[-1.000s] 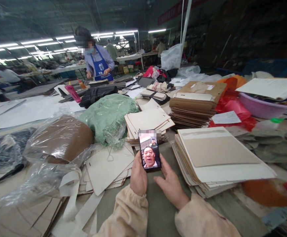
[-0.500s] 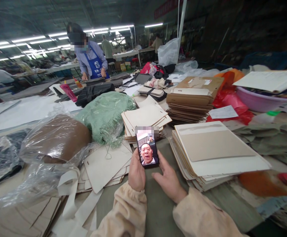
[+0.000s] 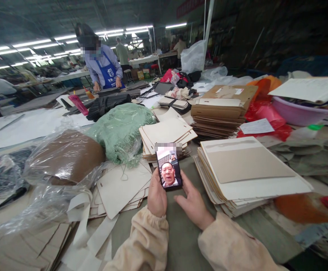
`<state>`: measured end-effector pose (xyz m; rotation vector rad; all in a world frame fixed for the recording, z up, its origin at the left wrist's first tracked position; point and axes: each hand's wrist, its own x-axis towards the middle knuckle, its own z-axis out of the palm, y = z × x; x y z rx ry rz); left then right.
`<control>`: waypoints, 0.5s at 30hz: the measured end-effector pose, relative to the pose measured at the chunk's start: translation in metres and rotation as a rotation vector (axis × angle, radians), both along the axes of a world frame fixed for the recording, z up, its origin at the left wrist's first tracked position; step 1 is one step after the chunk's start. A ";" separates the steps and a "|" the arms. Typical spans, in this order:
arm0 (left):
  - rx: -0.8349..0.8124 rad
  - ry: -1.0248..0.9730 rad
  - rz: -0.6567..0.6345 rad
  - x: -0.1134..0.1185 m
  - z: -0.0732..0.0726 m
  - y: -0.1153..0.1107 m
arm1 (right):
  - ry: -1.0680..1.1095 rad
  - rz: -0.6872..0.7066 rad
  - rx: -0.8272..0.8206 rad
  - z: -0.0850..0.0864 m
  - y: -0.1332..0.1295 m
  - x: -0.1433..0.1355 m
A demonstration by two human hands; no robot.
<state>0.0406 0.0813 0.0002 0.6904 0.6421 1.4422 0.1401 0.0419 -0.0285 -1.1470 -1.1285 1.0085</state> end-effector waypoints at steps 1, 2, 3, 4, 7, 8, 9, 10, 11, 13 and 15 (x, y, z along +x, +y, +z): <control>0.000 0.000 0.005 0.000 0.000 0.000 | 0.003 0.006 -0.009 0.000 0.000 0.000; 0.000 0.002 0.007 0.000 0.000 0.000 | 0.006 0.011 -0.019 0.000 0.001 0.000; 0.001 0.005 0.007 0.000 0.000 0.000 | 0.010 0.014 -0.026 0.000 0.002 0.000; 0.002 0.007 0.007 0.000 0.000 0.001 | 0.013 0.017 -0.029 0.000 0.002 0.000; 0.003 0.000 0.002 0.001 -0.001 0.001 | 0.018 0.020 -0.028 0.000 0.003 0.000; 0.005 -0.002 0.002 0.001 -0.001 0.001 | 0.017 0.019 -0.025 0.001 0.003 0.000; 0.009 -0.001 0.004 0.001 -0.001 0.001 | 0.015 0.019 -0.022 0.002 0.003 0.000; 0.014 0.002 0.008 0.001 -0.001 0.001 | 0.011 0.019 -0.016 0.003 0.003 0.000; 0.020 0.006 0.013 0.001 -0.001 0.001 | 0.008 0.018 -0.010 0.004 0.002 0.000; 0.028 0.011 0.021 0.001 -0.002 0.001 | -0.001 0.020 0.000 0.006 0.002 0.000; 0.027 0.012 0.018 0.001 -0.001 0.001 | -0.010 0.019 -0.001 0.007 0.001 0.000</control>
